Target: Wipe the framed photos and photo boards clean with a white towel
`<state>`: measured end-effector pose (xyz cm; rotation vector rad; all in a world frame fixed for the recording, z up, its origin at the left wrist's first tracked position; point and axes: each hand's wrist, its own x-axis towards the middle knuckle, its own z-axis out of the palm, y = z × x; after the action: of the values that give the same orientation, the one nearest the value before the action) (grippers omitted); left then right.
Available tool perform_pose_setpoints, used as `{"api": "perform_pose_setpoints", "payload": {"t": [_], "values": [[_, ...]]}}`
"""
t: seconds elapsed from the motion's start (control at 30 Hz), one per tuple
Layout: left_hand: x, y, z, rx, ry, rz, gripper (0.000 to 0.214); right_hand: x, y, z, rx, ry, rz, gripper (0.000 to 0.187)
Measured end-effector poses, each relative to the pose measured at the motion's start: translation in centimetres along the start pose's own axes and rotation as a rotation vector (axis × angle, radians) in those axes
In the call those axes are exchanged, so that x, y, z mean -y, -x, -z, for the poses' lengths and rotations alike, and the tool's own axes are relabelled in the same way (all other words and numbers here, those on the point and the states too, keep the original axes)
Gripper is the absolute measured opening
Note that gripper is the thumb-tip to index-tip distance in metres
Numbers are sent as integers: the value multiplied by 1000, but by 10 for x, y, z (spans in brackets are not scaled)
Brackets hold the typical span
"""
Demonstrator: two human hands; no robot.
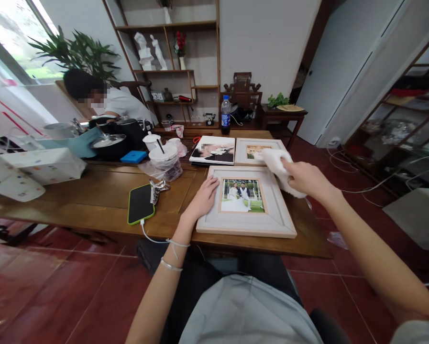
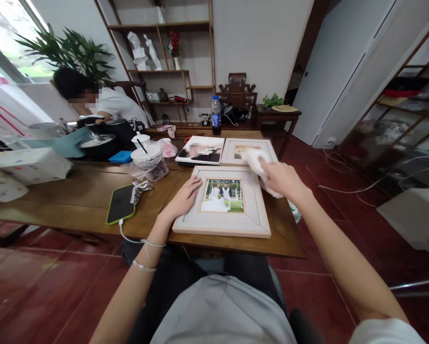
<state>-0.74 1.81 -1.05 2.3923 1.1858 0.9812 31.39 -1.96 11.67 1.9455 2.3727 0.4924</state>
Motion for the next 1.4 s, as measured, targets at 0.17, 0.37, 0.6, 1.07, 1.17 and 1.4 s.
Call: {"api": "perform_pose_setpoints", "payload": {"t": [0.17, 0.37, 0.6, 1.07, 1.17, 1.4], "values": [[1, -1, -1, 10, -20, 6, 40, 5, -3, -17, -134, 8, 16, 58], [0, 0, 1, 13, -21, 7, 40, 37, -20, -36, -95, -78, 337, 57], [-1, 0, 2, 22, -26, 14, 40, 36, -48, -50, -138, -127, 224, 63], [-1, -1, 1, 5, -37, 3, 40, 86, 91, 37, 231, -188, 447, 65], [-1, -1, 1, 13, -37, -2, 40, 90, 98, 45, 250, -240, 462, 67], [-3, 0, 1, 6, -24, 8, 40, 80, 41, 1, 151, -268, 380, 66]]}}
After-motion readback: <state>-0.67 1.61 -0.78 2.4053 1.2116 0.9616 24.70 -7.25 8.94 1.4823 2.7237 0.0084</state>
